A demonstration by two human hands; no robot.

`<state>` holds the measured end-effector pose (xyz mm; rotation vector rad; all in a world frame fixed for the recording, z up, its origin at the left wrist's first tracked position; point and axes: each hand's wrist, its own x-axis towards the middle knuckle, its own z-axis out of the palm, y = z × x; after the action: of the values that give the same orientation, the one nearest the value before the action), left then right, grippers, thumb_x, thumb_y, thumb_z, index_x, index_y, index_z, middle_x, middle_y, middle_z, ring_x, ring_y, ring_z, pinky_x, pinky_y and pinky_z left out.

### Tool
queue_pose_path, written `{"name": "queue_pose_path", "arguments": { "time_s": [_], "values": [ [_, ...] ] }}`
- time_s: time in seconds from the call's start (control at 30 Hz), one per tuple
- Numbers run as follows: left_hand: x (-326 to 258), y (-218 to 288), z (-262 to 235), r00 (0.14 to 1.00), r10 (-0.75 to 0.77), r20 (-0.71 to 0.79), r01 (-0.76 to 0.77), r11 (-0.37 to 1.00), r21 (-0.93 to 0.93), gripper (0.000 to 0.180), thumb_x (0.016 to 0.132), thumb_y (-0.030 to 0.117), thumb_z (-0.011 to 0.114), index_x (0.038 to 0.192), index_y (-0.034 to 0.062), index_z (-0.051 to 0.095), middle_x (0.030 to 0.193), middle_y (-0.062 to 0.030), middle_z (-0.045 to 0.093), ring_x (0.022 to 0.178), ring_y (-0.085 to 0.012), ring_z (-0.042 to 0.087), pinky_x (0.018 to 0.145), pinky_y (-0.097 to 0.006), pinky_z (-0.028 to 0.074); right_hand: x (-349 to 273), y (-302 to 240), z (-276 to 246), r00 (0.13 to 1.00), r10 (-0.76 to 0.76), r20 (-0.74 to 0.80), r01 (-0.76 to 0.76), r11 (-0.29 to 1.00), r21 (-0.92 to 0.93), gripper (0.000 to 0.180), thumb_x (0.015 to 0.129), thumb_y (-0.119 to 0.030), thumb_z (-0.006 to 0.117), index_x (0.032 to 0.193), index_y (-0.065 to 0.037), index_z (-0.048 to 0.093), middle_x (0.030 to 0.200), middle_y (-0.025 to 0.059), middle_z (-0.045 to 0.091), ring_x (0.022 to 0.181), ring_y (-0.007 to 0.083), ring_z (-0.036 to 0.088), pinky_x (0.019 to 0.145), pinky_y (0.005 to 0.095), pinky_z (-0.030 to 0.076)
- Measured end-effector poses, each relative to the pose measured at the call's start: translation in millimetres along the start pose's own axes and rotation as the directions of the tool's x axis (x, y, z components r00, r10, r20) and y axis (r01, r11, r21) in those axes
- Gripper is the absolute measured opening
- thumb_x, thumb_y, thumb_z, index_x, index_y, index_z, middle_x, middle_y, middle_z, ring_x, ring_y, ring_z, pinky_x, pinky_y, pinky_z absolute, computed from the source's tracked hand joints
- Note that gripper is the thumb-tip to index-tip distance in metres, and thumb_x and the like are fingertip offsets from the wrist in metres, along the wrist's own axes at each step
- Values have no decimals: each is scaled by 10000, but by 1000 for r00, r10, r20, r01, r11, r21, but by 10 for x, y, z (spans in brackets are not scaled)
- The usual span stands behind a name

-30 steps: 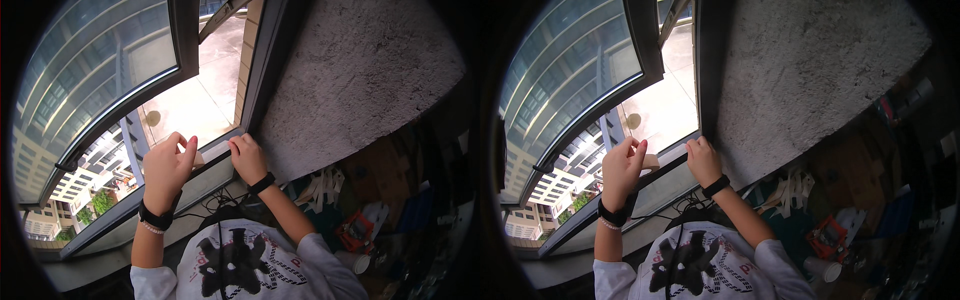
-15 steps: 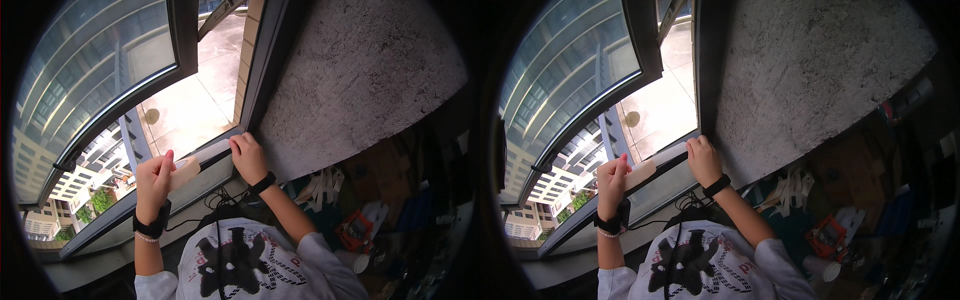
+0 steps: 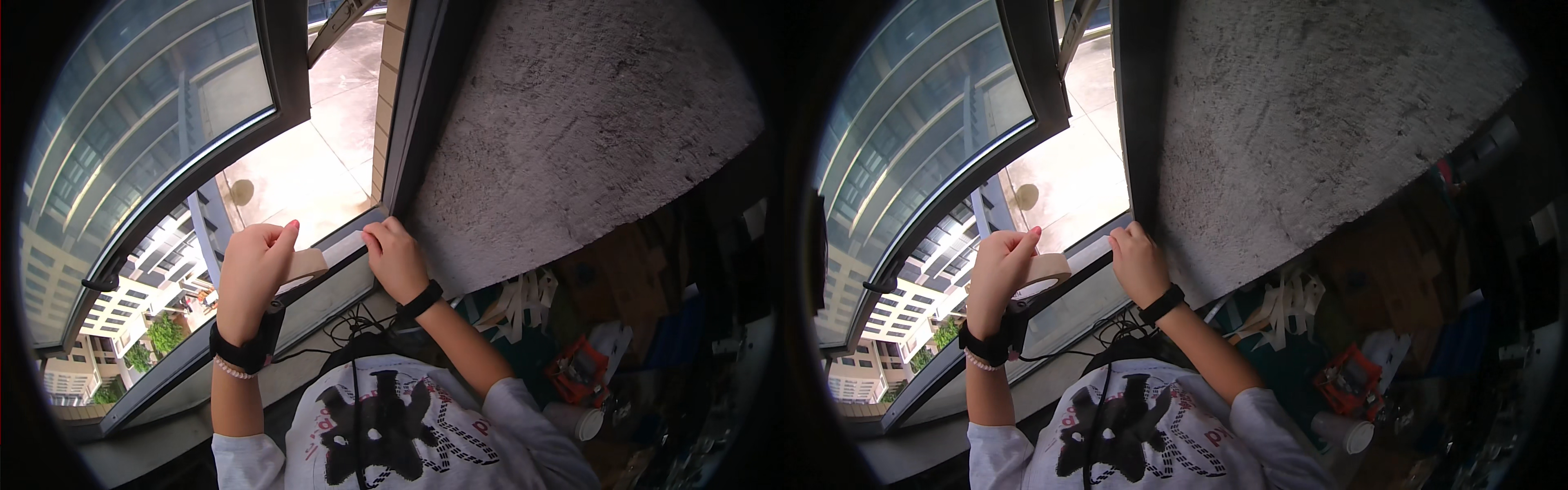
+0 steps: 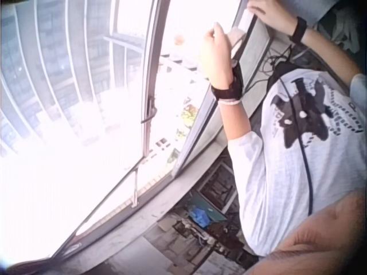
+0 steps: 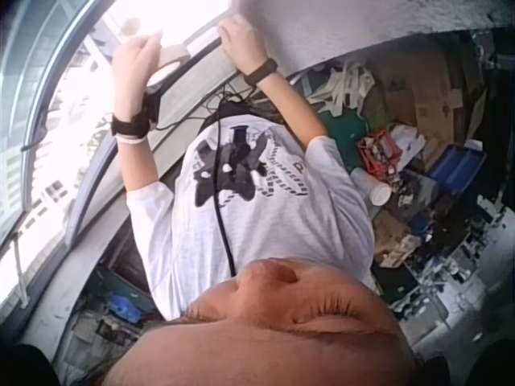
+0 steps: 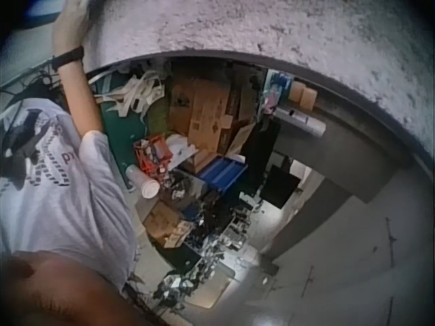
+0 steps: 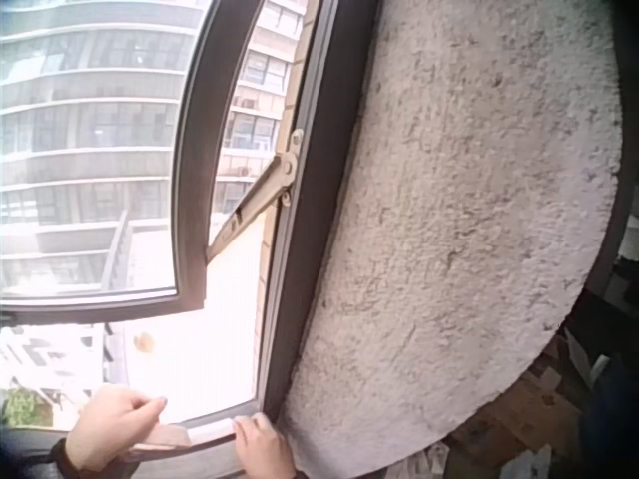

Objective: Apply masking tape to the bottom frame of an open window after cleaning the edge with a brush.

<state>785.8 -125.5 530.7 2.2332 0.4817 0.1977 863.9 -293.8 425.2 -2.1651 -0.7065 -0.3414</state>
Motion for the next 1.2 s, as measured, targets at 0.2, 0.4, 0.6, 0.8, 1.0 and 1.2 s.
{"name": "queue_pose_path", "arguments": {
  "time_s": [0.2,0.4,0.6,0.8,1.0,1.2],
  "values": [
    [22,112,51,1000,-5,8,4,999,37,432,830,267,512,570,-70,441,443,-126,331,408,-201,329,447,-338,301,11,51,-53,999,40,27,-42,997,67,104,847,-122,521,828,-25,554,822,136,536,733,326,561,631,395,467],
    [74,130,58,1000,13,-24,-10,991,133,416,826,261,511,585,-76,465,458,-165,365,411,-261,360,458,-355,326,6,47,-20,999,36,-20,-35,999,14,76,813,-102,576,817,-27,583,778,130,551,713,322,567,618,371,469],
    [130,164,79,1000,1,-4,0,986,164,401,821,252,513,597,-79,476,485,-197,385,432,-300,396,473,-365,345,8,3,-60,998,53,14,-52,997,-64,93,820,-133,573,834,-41,578,788,115,544,717,310,566,615,375,467],
    [155,206,88,999,31,-19,-26,974,227,400,822,257,510,607,-80,498,510,-213,422,461,-339,426,492,-378,365,-11,13,-43,1000,18,-4,-18,983,-182,89,815,-169,582,850,-87,579,766,89,528,698,286,566,564,378,470],
    [137,195,99,997,64,-38,-52,964,259,391,824,263,515,615,-65,549,530,-217,468,494,-352,485,504,-379,389,4,15,-110,992,112,58,-95,968,-233,139,812,-244,590,893,-132,599,756,94,524,647,296,574,527,396,471],
    [184,206,120,993,104,-63,-81,955,286,363,812,261,532,651,-59,592,549,-212,509,518,-339,528,523,-367,421,0,86,-100,993,120,12,-115,974,-195,258,805,-300,594,1016,-152,598,815,124,558,691,330,586,562,406,480]
  ]
}}
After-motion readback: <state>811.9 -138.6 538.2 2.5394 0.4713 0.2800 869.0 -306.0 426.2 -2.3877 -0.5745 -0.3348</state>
